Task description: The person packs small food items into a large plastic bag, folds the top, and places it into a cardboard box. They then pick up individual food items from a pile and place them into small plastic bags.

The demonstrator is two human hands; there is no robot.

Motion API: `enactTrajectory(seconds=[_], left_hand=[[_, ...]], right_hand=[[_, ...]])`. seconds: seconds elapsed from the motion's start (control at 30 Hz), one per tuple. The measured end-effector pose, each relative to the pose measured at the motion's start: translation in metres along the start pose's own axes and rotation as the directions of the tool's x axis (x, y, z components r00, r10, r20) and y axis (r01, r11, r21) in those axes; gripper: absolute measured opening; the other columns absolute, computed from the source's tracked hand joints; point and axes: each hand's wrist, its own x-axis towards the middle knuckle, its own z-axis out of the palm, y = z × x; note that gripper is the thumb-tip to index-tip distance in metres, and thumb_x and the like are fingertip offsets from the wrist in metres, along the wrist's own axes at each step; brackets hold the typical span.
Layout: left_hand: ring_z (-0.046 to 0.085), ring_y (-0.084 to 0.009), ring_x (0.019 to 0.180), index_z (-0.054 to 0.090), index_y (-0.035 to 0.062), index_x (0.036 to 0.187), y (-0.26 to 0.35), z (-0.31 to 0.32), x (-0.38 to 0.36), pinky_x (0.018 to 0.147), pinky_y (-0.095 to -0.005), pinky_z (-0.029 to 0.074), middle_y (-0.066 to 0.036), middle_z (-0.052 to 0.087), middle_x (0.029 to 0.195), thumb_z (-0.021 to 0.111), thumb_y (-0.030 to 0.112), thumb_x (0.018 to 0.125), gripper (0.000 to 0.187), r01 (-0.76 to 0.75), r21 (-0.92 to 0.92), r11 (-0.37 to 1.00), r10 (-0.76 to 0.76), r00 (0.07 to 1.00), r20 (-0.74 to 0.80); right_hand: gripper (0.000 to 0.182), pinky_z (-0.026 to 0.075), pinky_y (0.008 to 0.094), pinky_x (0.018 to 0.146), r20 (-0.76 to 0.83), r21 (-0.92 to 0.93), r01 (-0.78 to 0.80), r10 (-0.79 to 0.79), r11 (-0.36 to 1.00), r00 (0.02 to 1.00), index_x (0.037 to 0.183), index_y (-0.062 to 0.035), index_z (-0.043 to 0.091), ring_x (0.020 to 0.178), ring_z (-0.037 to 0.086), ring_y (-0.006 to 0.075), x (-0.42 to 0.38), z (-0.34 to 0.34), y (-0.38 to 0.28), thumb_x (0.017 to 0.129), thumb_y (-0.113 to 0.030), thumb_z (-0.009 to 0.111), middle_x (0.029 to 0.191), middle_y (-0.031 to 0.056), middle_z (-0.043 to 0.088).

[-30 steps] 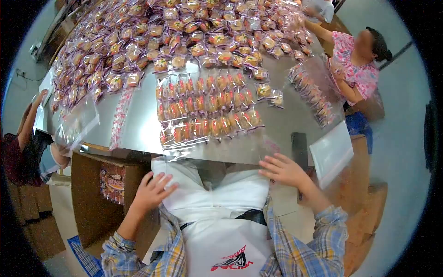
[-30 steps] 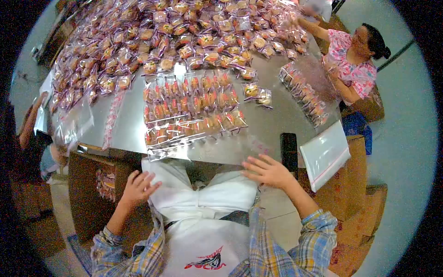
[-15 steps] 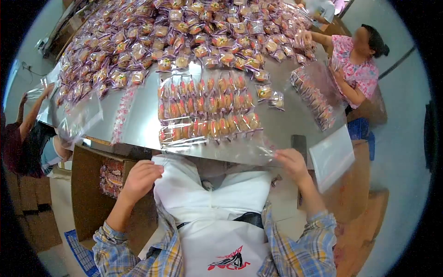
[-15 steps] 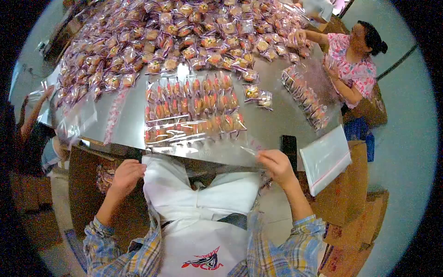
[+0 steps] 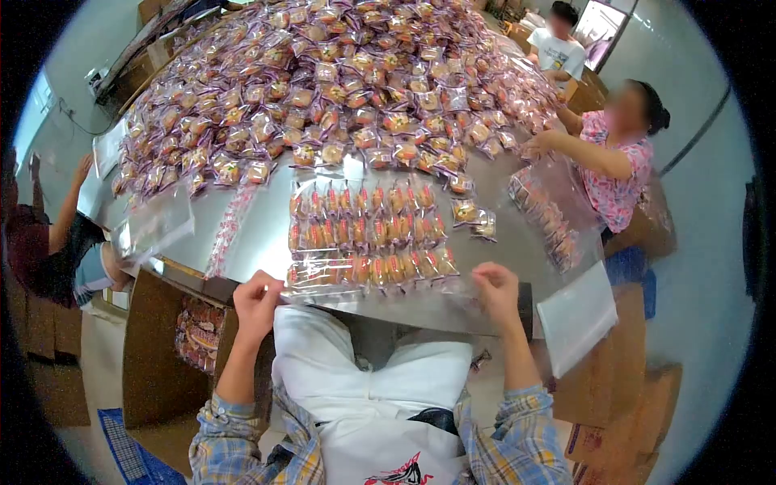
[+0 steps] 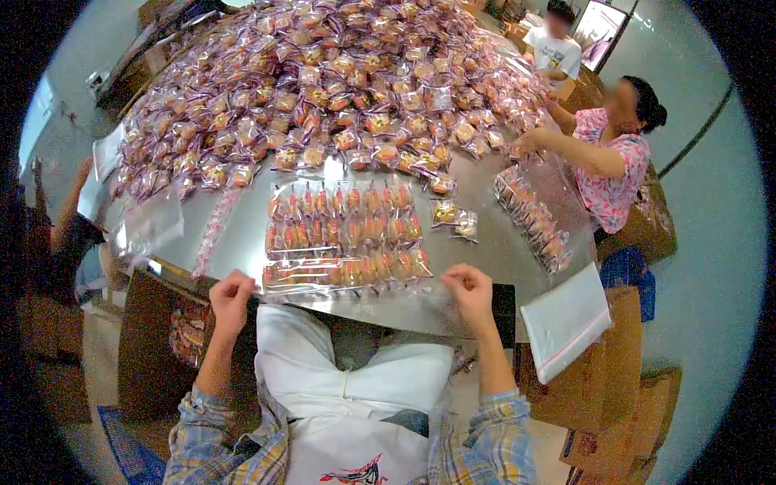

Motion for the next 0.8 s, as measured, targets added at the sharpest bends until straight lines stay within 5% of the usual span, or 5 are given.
enactTrajectory(seconds=[0.1,0.2,0.3,0.5,0.8], left_hand=[[0.059,-0.0183,0.125,0.062,0.0008,0.093,-0.021,0.015,0.035,0.102,-0.0303,0.042,-0.010,0.068,0.117,0.062,0.009,0.104,0.013,-0.036,-0.130,0.991,0.028,0.998,-0.059],[0.027,-0.0281,0.156,0.052,0.0030,0.095,-0.041,0.016,0.061,0.116,-0.0361,0.030,-0.021,0.061,0.141,0.053,0.012,0.109,0.017,0.115,-0.254,0.960,-0.104,0.993,0.055],[0.025,-0.0283,0.157,0.051,0.0026,0.096,-0.044,0.005,0.077,0.118,-0.0359,0.028,-0.023,0.060,0.141,0.052,0.015,0.110,0.018,0.186,-0.212,0.959,-0.155,0.975,0.158],[0.052,-0.0085,0.084,0.050,-0.0002,0.094,-0.024,0.002,0.087,0.065,-0.0271,0.056,-0.003,0.051,0.085,0.054,0.030,0.110,0.035,0.257,0.078,0.963,-0.263,0.961,0.079],[0.065,-0.0112,0.094,0.050,0.0014,0.094,-0.048,-0.013,0.087,0.069,-0.0305,0.059,-0.007,0.067,0.093,0.053,0.029,0.111,0.032,0.245,0.172,0.954,-0.272,0.950,0.155]], right_hand=[[0.012,0.044,0.0340,0.105,0.090,0.011,0.150,-0.150,0.989,0.985,0.102,-0.0047,0.068,0.130,0.056,0.0182,0.046,0.001,0.028,0.096,-0.013,0.074,0.146,0.0144,0.059],[0.016,0.044,0.0328,0.105,0.203,0.166,-0.059,0.024,0.984,0.979,0.108,-0.0077,0.059,0.140,0.050,0.0173,0.076,0.017,0.046,0.103,-0.021,0.068,0.142,0.0118,0.061],[0.017,0.045,0.0289,0.098,0.279,0.077,0.013,-0.034,0.997,0.960,0.101,-0.0068,0.056,0.137,0.052,0.0161,0.096,0.023,0.042,0.104,-0.021,0.067,0.122,0.0073,0.067],[0.026,0.050,0.0312,0.076,0.254,-0.367,0.099,-0.002,0.925,0.967,0.101,-0.0032,0.060,0.086,0.061,0.0121,0.097,0.023,0.026,0.103,-0.028,0.067,0.098,0.0077,0.071],[0.021,0.049,0.0314,0.061,0.156,-0.287,-0.041,0.089,0.957,0.984,0.100,-0.0013,0.058,0.069,0.062,0.0111,0.104,0.032,0.026,0.101,-0.020,0.066,0.083,0.0060,0.071]])
